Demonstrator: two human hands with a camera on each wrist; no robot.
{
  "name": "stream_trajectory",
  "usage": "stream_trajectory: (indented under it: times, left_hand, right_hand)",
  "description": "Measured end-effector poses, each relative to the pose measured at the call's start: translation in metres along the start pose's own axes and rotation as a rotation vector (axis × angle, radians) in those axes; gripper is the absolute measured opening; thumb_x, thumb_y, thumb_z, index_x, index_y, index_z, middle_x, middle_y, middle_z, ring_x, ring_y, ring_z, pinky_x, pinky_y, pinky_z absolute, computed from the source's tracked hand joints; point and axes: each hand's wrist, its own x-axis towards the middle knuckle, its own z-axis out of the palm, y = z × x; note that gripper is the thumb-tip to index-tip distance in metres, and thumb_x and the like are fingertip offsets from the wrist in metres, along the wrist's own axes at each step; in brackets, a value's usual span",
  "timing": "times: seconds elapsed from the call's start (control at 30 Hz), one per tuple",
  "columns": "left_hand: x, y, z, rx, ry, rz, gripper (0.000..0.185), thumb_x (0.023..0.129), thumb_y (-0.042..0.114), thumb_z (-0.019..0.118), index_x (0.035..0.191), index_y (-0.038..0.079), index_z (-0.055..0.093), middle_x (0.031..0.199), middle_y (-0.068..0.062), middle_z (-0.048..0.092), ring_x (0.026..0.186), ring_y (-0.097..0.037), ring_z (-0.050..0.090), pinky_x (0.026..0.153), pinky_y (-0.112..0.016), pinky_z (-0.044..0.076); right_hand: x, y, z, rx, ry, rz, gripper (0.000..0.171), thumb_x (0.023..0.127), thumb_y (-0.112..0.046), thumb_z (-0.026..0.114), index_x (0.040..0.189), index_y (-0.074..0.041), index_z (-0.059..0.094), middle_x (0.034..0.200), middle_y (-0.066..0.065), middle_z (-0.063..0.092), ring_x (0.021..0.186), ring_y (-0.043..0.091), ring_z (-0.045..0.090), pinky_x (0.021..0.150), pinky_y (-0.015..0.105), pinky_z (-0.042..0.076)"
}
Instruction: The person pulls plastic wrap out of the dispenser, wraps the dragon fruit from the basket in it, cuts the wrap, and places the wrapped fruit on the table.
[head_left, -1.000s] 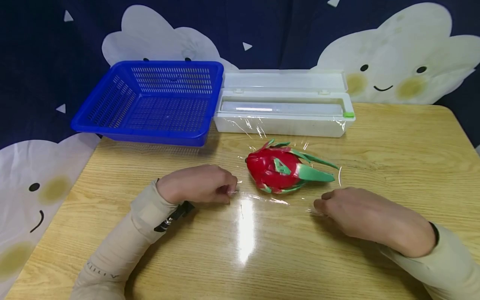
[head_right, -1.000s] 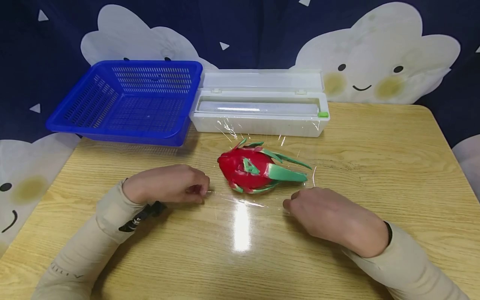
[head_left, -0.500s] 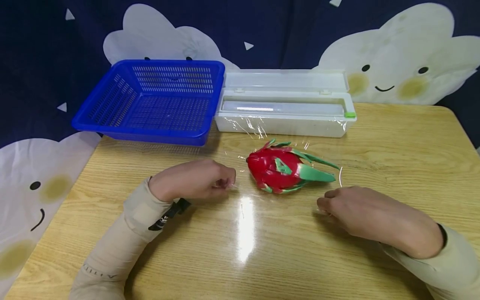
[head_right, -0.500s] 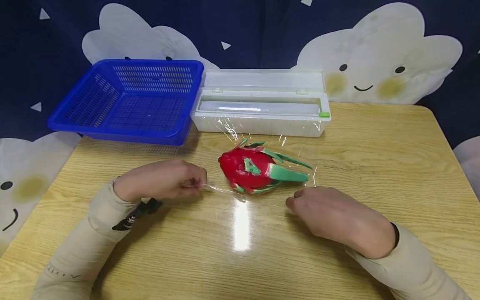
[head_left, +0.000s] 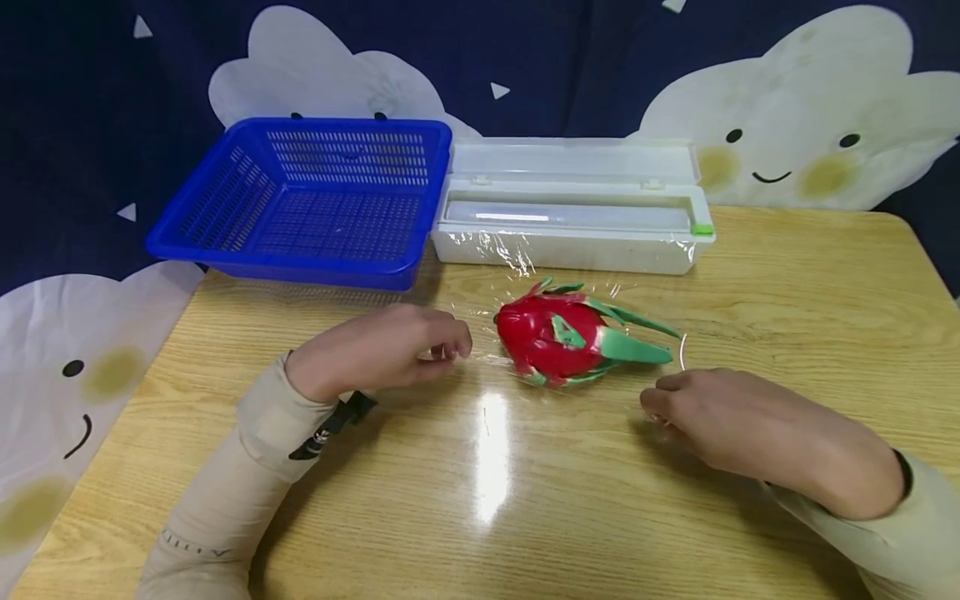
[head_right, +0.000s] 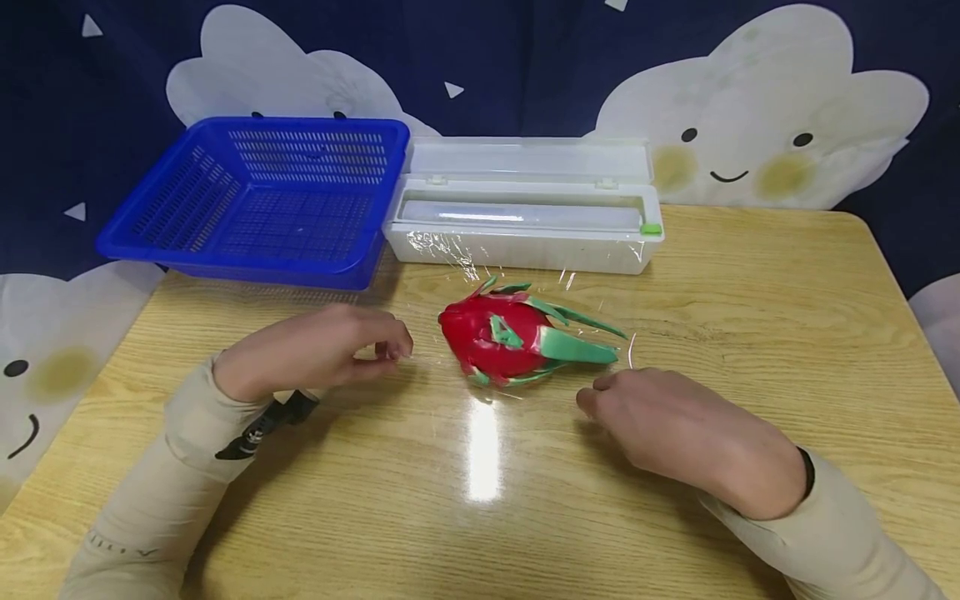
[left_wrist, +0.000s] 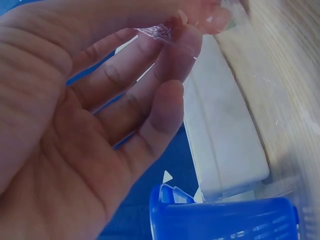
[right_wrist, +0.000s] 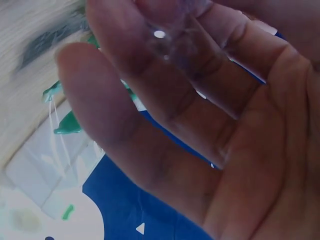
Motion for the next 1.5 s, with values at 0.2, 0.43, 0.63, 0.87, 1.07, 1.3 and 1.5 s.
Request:
stream_trajectory:
  times: [0.2, 0.43, 0.63, 0.87, 1.07, 1.3, 1.5]
  left_hand:
    - [0.0, -0.002, -0.001, 0.007, 0.06, 0.026, 0.016, 0.094, 0.0, 0.071, 0.106, 0.009, 0.073, 0.1, -0.002, 0.078, 0.09, -0.011, 0.072, 0.082, -0.027, 0.062]
    - [-0.001, -0.001, -0.002, 0.03, 0.126, 0.028, 0.02, 0.094, 0.0, 0.071, 0.111, 0.01, 0.075, 0.107, -0.003, 0.079, 0.102, -0.015, 0.075, 0.09, -0.031, 0.062]
    - [-0.001, -0.002, -0.002, 0.036, 0.158, 0.039, 0.023, 0.092, -0.002, 0.073, 0.112, 0.008, 0.077, 0.109, -0.003, 0.08, 0.104, -0.017, 0.076, 0.09, -0.03, 0.062]
    - [-0.001, -0.002, -0.002, 0.037, 0.22, 0.059, 0.02, 0.091, 0.0, 0.075, 0.109, 0.007, 0.078, 0.105, -0.004, 0.081, 0.099, -0.016, 0.077, 0.086, -0.028, 0.063]
    - [-0.001, -0.001, -0.002, 0.051, 0.271, 0.063, 0.017, 0.092, 0.002, 0.075, 0.107, 0.007, 0.078, 0.103, -0.004, 0.081, 0.096, -0.015, 0.078, 0.085, -0.028, 0.063]
    - [0.001, -0.001, -0.002, 0.061, 0.305, 0.071, 0.015, 0.093, 0.002, 0.074, 0.106, 0.007, 0.079, 0.103, -0.004, 0.081, 0.097, -0.015, 0.078, 0.085, -0.028, 0.063]
    - [0.002, 0.0, 0.0, 0.068, 0.329, 0.084, 0.014, 0.092, 0.003, 0.075, 0.105, 0.007, 0.079, 0.102, -0.004, 0.082, 0.096, -0.015, 0.078, 0.085, -0.027, 0.063]
  right_hand:
    - [-0.003, 0.001, -0.002, -0.016, 0.045, -0.023, 0.03, 0.083, -0.009, 0.082, 0.082, -0.025, 0.057, 0.075, -0.015, 0.051, 0.062, 0.002, 0.043, 0.056, 0.024, 0.04]
    - [-0.003, 0.005, -0.004, -0.03, 0.074, -0.009, 0.031, 0.083, -0.004, 0.08, 0.084, -0.024, 0.057, 0.079, -0.014, 0.055, 0.062, 0.002, 0.047, 0.055, 0.025, 0.043]
    - [-0.004, 0.007, -0.009, -0.042, 0.097, -0.007, 0.027, 0.086, -0.006, 0.079, 0.086, -0.023, 0.058, 0.081, -0.013, 0.057, 0.061, 0.002, 0.047, 0.053, 0.025, 0.042]
    - [-0.005, 0.009, -0.014, -0.049, 0.106, 0.008, 0.024, 0.087, -0.007, 0.079, 0.088, -0.023, 0.061, 0.08, -0.013, 0.056, 0.061, 0.003, 0.044, 0.053, 0.026, 0.042]
    - [-0.006, 0.011, -0.018, -0.04, 0.097, 0.04, 0.021, 0.087, -0.007, 0.079, 0.097, -0.022, 0.068, 0.087, -0.012, 0.062, 0.064, 0.002, 0.048, 0.056, 0.025, 0.047]
    - [-0.007, 0.014, -0.022, -0.062, 0.167, 0.026, 0.021, 0.086, -0.006, 0.08, 0.097, -0.021, 0.071, 0.091, -0.01, 0.065, 0.064, 0.006, 0.053, 0.055, 0.032, 0.05]
    - [-0.007, 0.015, -0.023, -0.066, 0.245, 0.008, 0.021, 0.085, -0.005, 0.08, 0.097, -0.021, 0.073, 0.092, -0.009, 0.066, 0.066, 0.004, 0.057, 0.053, 0.03, 0.051]
